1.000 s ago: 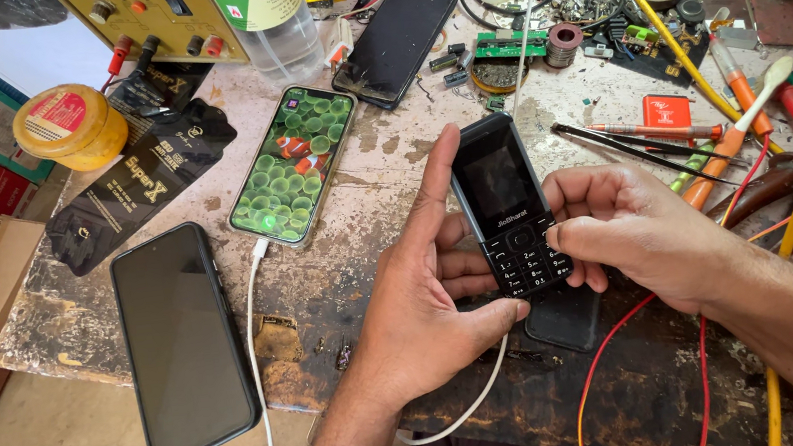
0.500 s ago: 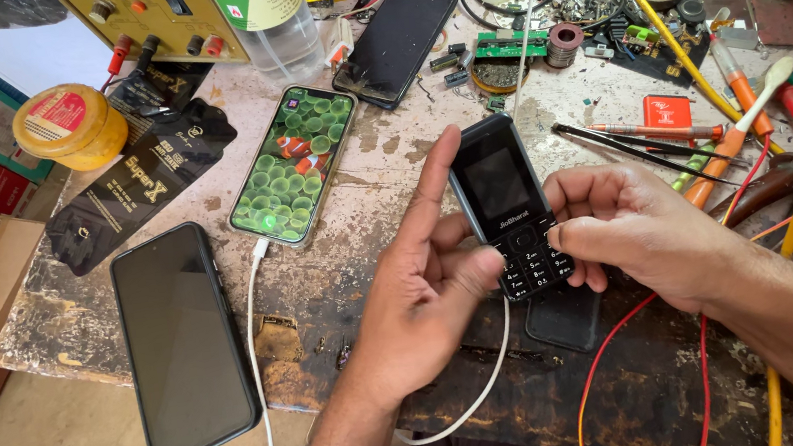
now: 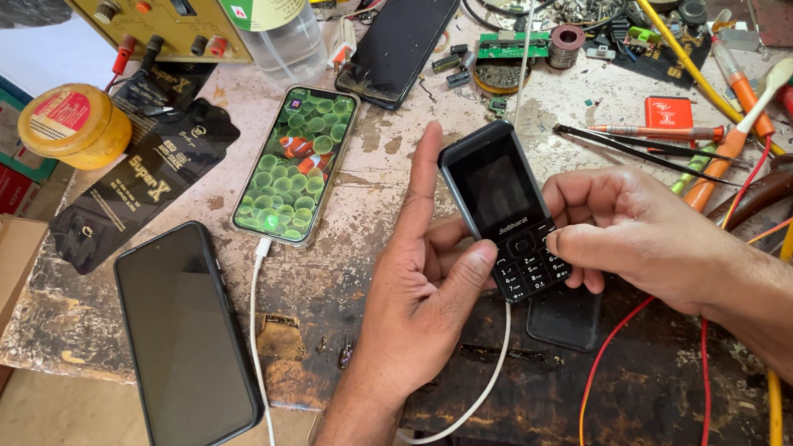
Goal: The person disassembles a feature phone on a cluttered repair bench, prying off the back cover and lifting out the internal board with tweezers and a screwdriver. They press the keypad to test the phone, then use a screwdriver to work on the phone's internal components and reattach parts.
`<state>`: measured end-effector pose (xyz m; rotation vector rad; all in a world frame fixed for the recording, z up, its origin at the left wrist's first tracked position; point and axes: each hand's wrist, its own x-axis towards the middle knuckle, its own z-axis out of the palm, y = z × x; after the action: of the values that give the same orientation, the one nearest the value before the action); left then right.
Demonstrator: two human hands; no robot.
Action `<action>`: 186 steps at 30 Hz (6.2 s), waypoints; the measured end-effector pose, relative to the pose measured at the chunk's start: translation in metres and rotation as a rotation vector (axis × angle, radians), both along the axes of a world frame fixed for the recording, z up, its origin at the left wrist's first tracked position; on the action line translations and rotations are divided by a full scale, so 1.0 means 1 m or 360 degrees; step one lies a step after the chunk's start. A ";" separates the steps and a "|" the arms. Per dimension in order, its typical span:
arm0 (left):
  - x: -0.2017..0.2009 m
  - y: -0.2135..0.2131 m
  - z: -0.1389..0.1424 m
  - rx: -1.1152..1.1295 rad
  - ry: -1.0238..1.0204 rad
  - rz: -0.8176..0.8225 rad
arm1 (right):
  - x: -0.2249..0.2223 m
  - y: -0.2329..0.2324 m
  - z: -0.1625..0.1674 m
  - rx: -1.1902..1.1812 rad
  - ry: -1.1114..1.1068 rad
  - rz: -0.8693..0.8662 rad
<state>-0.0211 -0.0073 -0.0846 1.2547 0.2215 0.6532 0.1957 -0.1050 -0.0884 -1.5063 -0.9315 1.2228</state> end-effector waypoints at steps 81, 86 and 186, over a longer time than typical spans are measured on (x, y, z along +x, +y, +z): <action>0.001 0.002 0.008 -0.0088 0.0137 0.0135 | -0.021 -0.004 0.032 0.0577 -0.1161 0.0037; -0.002 -0.001 0.012 0.0147 0.0273 0.0062 | -0.018 -0.005 0.027 0.0629 -0.0543 0.0030; 0.003 0.008 -0.012 -0.0156 -0.0072 0.0691 | 0.020 0.001 0.045 0.0424 -0.1917 0.0138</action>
<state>-0.0184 0.0006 -0.0971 1.1032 0.4903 1.0293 0.2154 -0.1035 -0.0435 -1.9538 -1.8337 0.0869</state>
